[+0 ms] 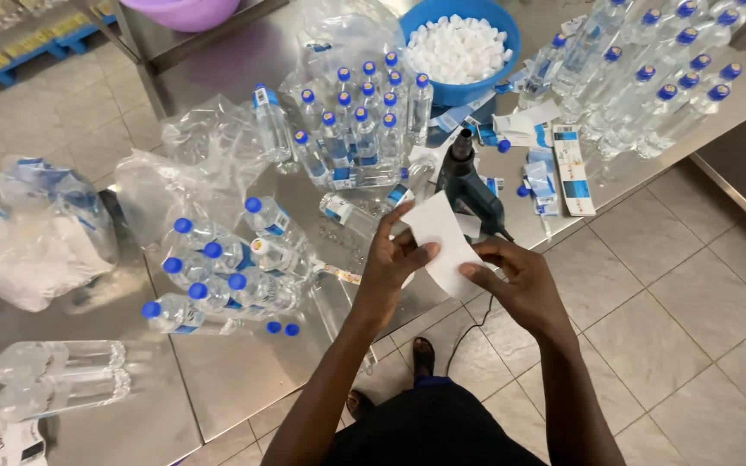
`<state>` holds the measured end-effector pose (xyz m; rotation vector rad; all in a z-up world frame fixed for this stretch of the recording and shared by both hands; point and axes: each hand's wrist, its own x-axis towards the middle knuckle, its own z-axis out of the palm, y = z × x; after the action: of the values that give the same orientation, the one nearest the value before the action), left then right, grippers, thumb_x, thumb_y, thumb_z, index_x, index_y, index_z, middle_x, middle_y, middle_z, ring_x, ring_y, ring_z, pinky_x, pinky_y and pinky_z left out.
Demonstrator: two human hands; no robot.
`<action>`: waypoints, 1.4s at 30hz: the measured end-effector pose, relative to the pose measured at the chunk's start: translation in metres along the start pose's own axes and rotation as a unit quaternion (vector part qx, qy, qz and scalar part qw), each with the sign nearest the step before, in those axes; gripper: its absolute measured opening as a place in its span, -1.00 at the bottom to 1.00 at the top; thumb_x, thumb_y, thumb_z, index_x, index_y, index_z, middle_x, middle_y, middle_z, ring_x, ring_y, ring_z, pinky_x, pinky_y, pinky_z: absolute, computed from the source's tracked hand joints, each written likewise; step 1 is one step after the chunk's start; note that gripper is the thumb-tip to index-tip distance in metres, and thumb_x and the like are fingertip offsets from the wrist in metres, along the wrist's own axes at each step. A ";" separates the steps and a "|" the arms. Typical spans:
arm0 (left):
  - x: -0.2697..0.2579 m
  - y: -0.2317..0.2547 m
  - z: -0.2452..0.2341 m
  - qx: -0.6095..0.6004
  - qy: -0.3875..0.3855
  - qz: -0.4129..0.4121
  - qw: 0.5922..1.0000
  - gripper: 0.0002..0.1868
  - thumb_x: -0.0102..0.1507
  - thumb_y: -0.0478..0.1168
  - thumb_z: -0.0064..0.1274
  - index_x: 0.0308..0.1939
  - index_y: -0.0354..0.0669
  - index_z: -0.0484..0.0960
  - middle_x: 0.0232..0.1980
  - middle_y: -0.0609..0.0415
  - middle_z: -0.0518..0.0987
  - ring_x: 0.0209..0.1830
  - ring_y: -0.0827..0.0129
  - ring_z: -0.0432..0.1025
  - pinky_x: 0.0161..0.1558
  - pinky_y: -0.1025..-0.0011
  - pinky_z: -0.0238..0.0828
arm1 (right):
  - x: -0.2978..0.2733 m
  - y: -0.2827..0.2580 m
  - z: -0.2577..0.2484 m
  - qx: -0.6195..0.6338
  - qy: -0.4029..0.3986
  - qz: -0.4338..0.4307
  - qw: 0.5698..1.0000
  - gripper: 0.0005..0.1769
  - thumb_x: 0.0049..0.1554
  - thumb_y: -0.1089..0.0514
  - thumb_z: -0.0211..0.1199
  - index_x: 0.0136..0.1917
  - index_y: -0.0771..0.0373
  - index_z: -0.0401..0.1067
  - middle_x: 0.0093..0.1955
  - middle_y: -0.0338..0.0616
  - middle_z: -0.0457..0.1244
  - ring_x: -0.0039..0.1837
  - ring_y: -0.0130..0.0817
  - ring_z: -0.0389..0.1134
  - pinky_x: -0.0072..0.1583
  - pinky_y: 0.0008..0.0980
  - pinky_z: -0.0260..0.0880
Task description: Using scissors to remove plastic seals from the caps of water bottles at a production workstation.
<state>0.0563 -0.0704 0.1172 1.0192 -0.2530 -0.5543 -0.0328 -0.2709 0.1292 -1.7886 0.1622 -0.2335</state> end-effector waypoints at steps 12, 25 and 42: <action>-0.096 0.036 -0.004 0.291 0.044 0.177 0.939 -0.65 0.40 -0.18 0.28 0.27 -0.07 0.73 0.30 0.02 0.72 0.43 0.14 0.54 0.48 0.10 0.40 | -0.055 -0.037 0.062 0.050 -0.038 0.028 0.998 -0.72 0.22 0.25 0.43 0.19 0.41 0.64 0.04 0.17 0.47 0.21 -0.04 0.52 0.33 0.11 0.47; -0.106 0.041 -0.060 0.337 0.006 0.168 0.926 -0.74 0.56 -0.15 0.02 0.10 -0.20 0.77 -0.10 -0.08 0.64 -0.02 0.27 0.58 0.11 0.14 0.57 | -0.071 -0.043 0.080 0.062 -0.138 0.078 0.985 -0.63 0.24 0.24 0.26 0.28 0.37 0.61 -0.03 0.13 0.46 0.08 -0.13 0.44 0.23 0.06 0.50; 0.013 -0.045 -0.095 -0.072 0.062 -0.124 0.988 -0.80 0.50 -0.07 0.04 0.04 -0.09 0.54 -0.15 0.05 0.67 -0.27 0.17 0.73 -0.16 0.10 0.83 | -0.080 0.127 -0.007 0.207 -0.073 0.109 0.969 -0.52 0.10 0.26 0.31 0.30 0.40 0.58 0.09 0.05 0.43 0.05 -0.20 0.47 0.04 -0.16 0.54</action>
<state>0.0953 -0.0259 0.0298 0.9452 0.0253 -0.7207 -0.1105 -0.2874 0.0018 -1.3526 0.1893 0.0240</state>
